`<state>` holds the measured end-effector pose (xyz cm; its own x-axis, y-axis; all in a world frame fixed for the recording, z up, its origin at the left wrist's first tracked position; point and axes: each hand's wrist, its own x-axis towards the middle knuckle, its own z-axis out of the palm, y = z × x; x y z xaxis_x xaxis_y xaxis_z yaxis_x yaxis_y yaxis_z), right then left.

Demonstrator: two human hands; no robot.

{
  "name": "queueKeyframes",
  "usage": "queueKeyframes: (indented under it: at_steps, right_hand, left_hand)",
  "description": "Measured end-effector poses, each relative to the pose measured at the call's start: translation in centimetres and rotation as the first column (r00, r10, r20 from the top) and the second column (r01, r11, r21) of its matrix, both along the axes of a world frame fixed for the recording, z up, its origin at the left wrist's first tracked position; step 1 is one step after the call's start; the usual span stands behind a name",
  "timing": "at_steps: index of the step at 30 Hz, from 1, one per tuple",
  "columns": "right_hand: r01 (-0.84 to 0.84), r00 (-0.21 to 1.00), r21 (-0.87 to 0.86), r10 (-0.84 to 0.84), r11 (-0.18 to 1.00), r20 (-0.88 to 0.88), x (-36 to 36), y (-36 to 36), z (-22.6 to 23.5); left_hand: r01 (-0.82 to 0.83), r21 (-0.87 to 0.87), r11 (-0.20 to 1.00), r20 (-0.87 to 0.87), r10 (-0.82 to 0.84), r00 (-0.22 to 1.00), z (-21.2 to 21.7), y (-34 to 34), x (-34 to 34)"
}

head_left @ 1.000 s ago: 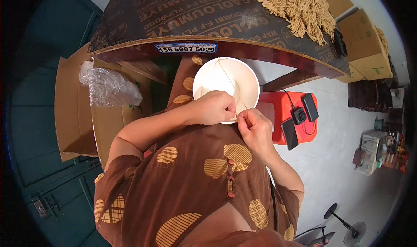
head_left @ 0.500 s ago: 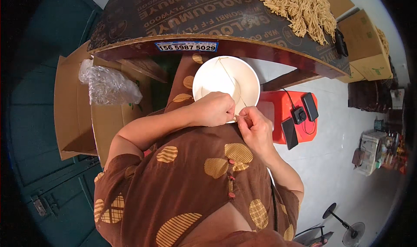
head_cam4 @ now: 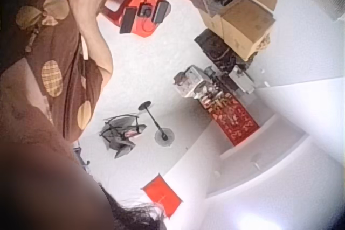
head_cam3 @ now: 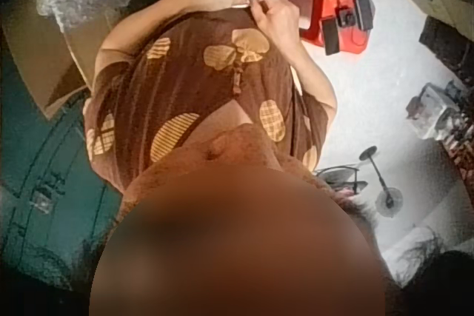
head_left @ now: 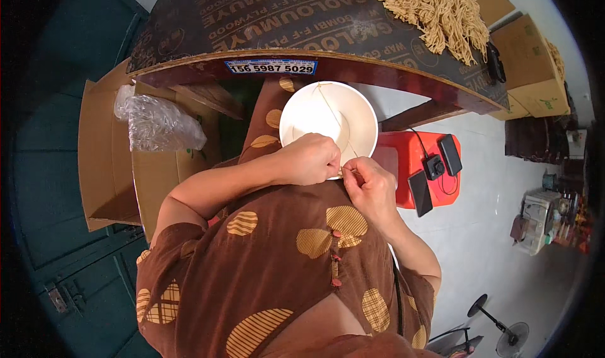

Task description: Attaching string handles to decorative paper buckets at a workbench.

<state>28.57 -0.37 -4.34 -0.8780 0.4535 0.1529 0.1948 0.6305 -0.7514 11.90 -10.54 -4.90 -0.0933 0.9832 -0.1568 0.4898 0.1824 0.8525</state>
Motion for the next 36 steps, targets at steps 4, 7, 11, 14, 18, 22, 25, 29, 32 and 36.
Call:
queueKeyframes:
  at_steps: [4,7,11,14,18,22,25,29,32,36]
  right_hand:
    - [0.025,0.999,-0.010,-0.024,1.000,0.030,-0.1,-0.1,0.0]
    - [0.042,0.998,-0.031,-0.041,0.999,0.047,0.0,-0.2,0.0]
    - [0.011,0.999,0.021,-0.012,1.000,0.039,-0.1,-0.1,0.3]
    - [-0.017,1.000,0.047,0.016,0.999,0.025,-0.1,0.0,0.4]
    - [-0.025,0.999,0.013,0.024,1.000,0.035,-0.1,0.2,0.4]
    - [-0.032,0.998,-0.020,0.033,0.999,0.056,-0.1,0.3,0.8]
    - [-0.022,0.996,-0.057,0.027,0.998,0.083,-0.1,0.2,1.0]
    - [-0.008,0.995,-0.067,0.015,0.998,0.104,0.0,0.2,0.9]
    - [-0.016,0.994,-0.058,0.022,0.998,0.107,0.1,0.3,0.9]
    - [-0.016,0.995,-0.043,0.020,0.999,0.103,0.2,0.2,0.7]
  left_hand:
    - [-0.016,-0.012,1.000,0.025,0.016,1.000,0.2,-0.1,0.0]
    - [-0.014,0.003,1.000,0.022,0.014,1.000,0.1,-0.2,0.1]
    - [-0.012,0.026,1.000,0.024,0.011,1.000,0.0,-0.2,0.1]
    - [-0.019,0.031,0.999,0.030,0.018,0.999,0.0,-0.2,0.2]
    - [-0.042,0.007,0.999,0.042,0.041,0.998,-0.1,-0.1,0.2]
    - [-0.042,-0.013,0.999,0.039,0.042,0.998,0.1,-0.2,0.2]
    - [-0.049,-0.019,0.999,0.043,0.049,0.998,0.1,-0.3,0.2]
    - [-0.047,-0.010,0.999,0.046,0.047,0.998,0.3,-0.3,0.4]
    - [-0.050,0.013,0.999,0.041,0.049,0.998,0.2,-0.3,0.6]
    - [-0.041,0.040,0.998,0.016,0.040,0.999,0.0,-0.1,0.7]
